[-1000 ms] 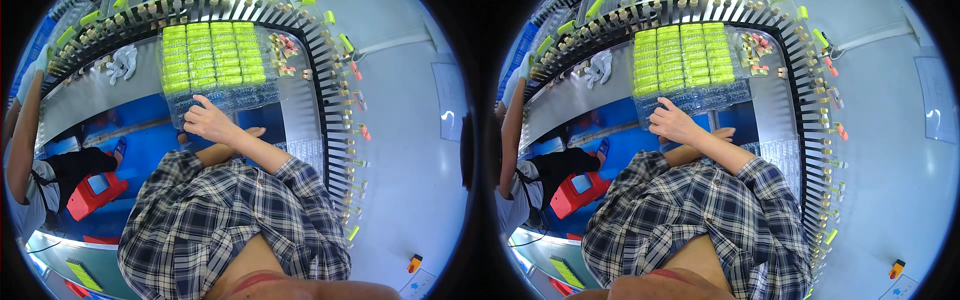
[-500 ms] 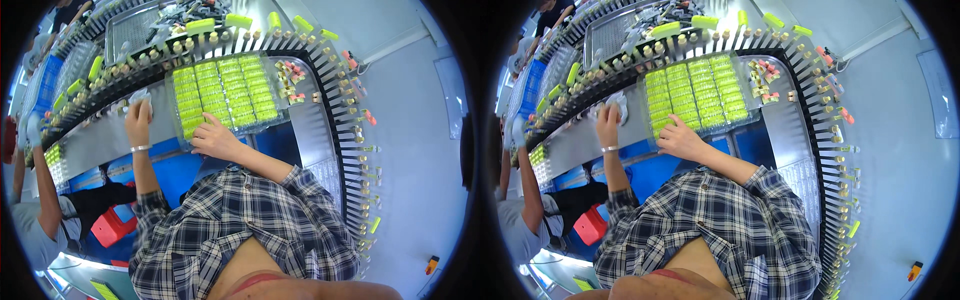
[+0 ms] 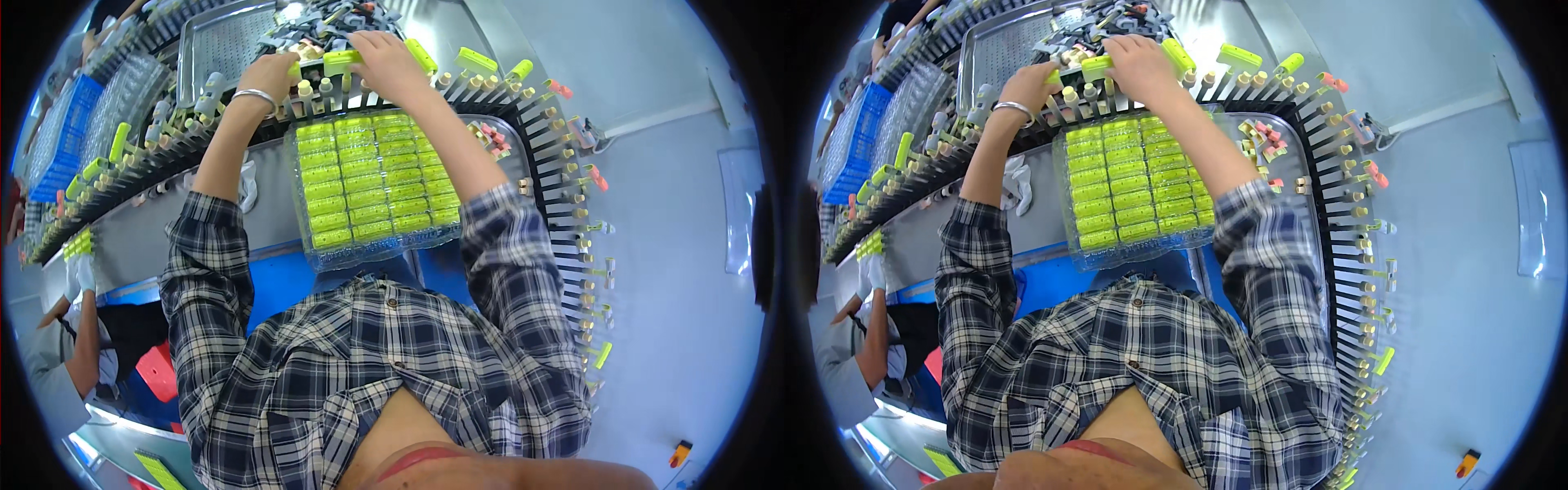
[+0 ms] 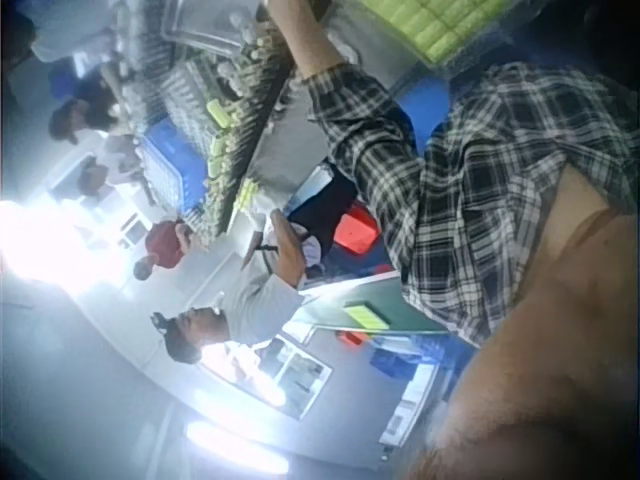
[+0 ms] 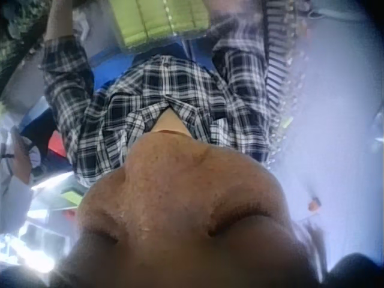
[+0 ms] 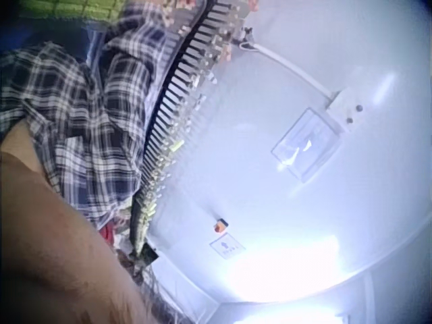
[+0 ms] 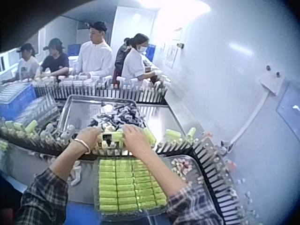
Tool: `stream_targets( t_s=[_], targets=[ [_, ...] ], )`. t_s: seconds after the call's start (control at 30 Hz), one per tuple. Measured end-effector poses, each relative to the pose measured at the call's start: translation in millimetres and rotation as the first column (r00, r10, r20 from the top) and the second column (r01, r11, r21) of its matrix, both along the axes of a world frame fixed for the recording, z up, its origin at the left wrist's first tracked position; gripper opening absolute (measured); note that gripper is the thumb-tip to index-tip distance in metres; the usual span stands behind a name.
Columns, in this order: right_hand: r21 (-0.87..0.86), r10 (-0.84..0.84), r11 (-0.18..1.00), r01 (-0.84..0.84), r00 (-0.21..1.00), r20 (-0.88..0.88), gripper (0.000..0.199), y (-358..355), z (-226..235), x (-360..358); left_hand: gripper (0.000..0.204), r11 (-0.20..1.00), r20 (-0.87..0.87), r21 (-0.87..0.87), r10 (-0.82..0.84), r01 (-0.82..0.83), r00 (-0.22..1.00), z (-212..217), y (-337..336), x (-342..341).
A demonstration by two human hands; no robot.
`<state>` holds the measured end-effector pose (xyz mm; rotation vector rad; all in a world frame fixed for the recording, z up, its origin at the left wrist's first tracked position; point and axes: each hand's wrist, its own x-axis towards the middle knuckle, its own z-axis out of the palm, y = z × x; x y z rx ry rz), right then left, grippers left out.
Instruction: The person removes parts from moving pegs by hand, packs them into a plastic tray, and places the filled tray onto a conveyor belt. The person then retrieves empty plastic trays from a crate and sets them on the table to fill another tray.
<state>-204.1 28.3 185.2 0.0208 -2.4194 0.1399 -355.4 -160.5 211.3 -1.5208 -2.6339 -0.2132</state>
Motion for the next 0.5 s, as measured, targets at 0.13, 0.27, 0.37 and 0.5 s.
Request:
stream_targets(
  t_s=[0.13, 0.27, 0.37, 0.5],
  targets=[
    [-0.082, 0.04, 0.997, 0.014, 0.782, 0.622, 0.033, -13, 31, -41, 0.035, 0.968, -0.136, 0.249, 0.008, 0.026, 0.991, -8, -27, 4],
    [0.027, 0.01, 0.999, -0.032, 0.8, 0.599, 0.024, -14, 18, -48, 0.033, 0.906, -0.173, 0.411, -0.025, 0.095, 0.985, -4, -23, 50],
    [0.076, 0.01, 0.996, -0.041, 0.925, 0.379, 0.019, -27, 3, -41, 0.037, 0.954, -0.085, 0.255, -0.139, 0.156, 0.987, -56, -18, 73],
    [0.129, 0.131, 0.984, -0.121, 0.988, -0.077, 0.008, -58, 21, -25, 0.037, 0.932, -0.01, 0.314, -0.185, 0.179, 0.983, -115, -2, 105]
  ],
)
